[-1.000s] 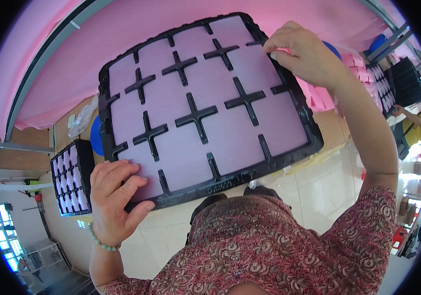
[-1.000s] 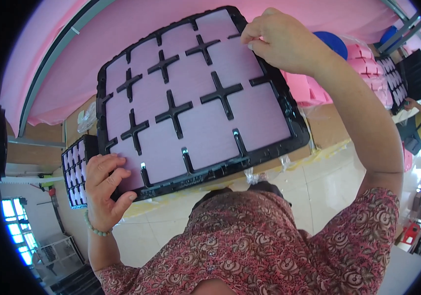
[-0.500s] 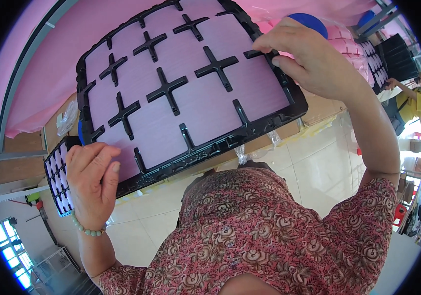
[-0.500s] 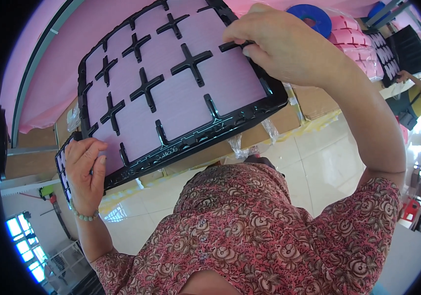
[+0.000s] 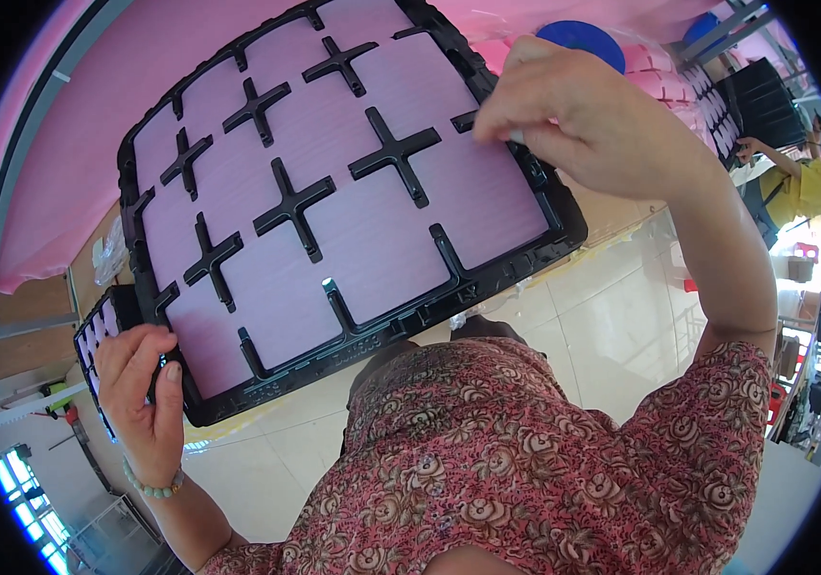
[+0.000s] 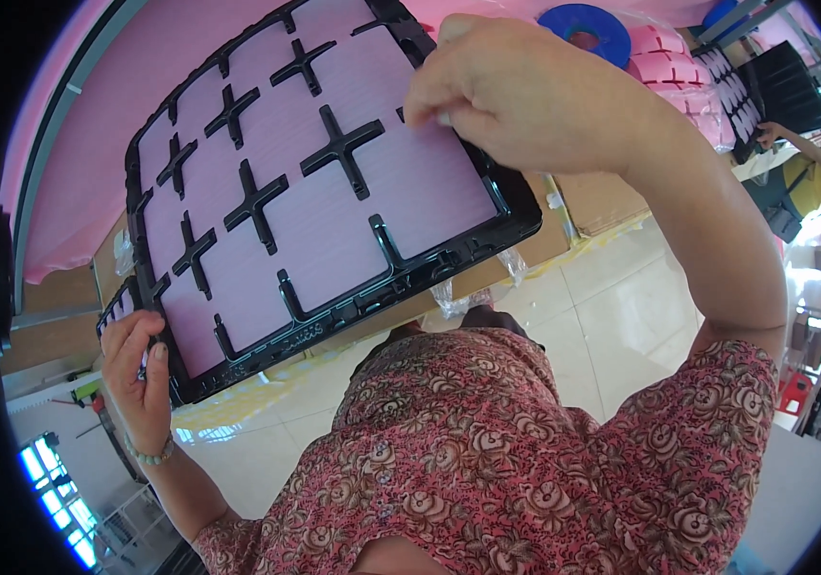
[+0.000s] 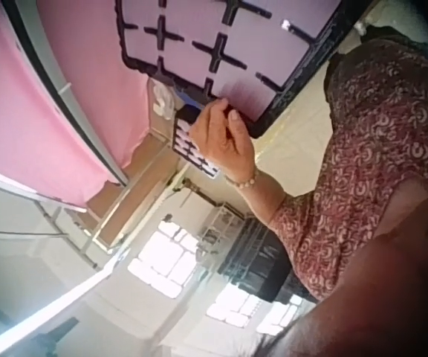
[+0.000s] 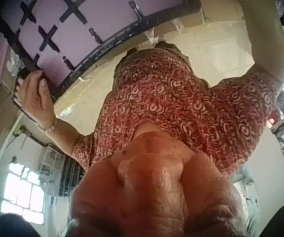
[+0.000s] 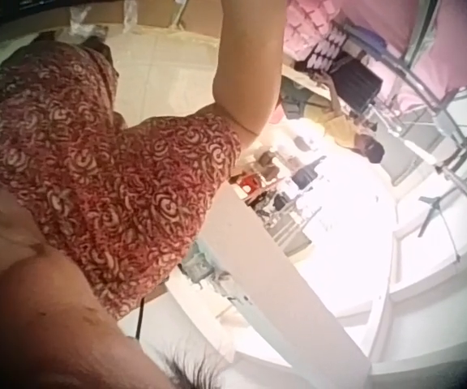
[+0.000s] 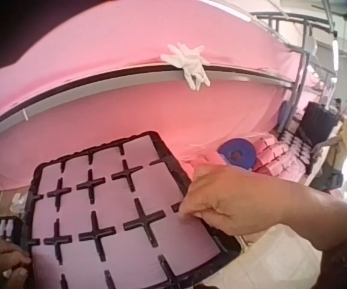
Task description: The person inserts pink foam sheets into black plastic trays by hand, then applies adhesive labels to the back of the trays.
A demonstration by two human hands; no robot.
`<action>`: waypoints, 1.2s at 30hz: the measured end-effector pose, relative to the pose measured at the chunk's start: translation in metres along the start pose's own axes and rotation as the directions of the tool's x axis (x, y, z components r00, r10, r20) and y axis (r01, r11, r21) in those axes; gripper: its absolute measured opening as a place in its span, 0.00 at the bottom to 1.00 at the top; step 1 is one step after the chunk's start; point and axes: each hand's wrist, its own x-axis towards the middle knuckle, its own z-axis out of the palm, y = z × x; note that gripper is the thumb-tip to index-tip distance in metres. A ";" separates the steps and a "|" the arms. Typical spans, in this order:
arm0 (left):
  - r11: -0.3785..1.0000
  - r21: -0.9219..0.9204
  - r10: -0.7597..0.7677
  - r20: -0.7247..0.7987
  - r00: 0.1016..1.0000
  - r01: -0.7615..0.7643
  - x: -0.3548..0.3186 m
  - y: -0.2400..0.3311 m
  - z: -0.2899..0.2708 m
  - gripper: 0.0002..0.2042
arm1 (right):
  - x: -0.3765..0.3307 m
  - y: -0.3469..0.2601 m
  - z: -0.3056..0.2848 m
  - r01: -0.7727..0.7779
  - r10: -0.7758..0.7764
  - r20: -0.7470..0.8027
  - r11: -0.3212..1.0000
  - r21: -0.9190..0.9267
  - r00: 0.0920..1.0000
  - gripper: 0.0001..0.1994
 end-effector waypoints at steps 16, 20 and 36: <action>1.000 0.028 -0.007 0.042 0.999 0.006 -0.008 -0.012 0.008 0.12 | -0.004 -0.004 0.006 0.102 -0.101 0.065 0.995 -0.011 0.993 0.10; 0.990 0.120 0.062 0.074 0.995 -0.070 -0.005 -0.008 0.008 0.14 | -0.001 -0.002 -0.002 0.103 -0.105 0.065 0.994 0.032 0.992 0.11; 0.969 0.178 0.161 0.080 0.984 -0.173 0.003 0.001 -0.005 0.16 | 0.030 -0.046 0.010 0.215 -0.219 -0.053 0.974 -0.075 0.974 0.15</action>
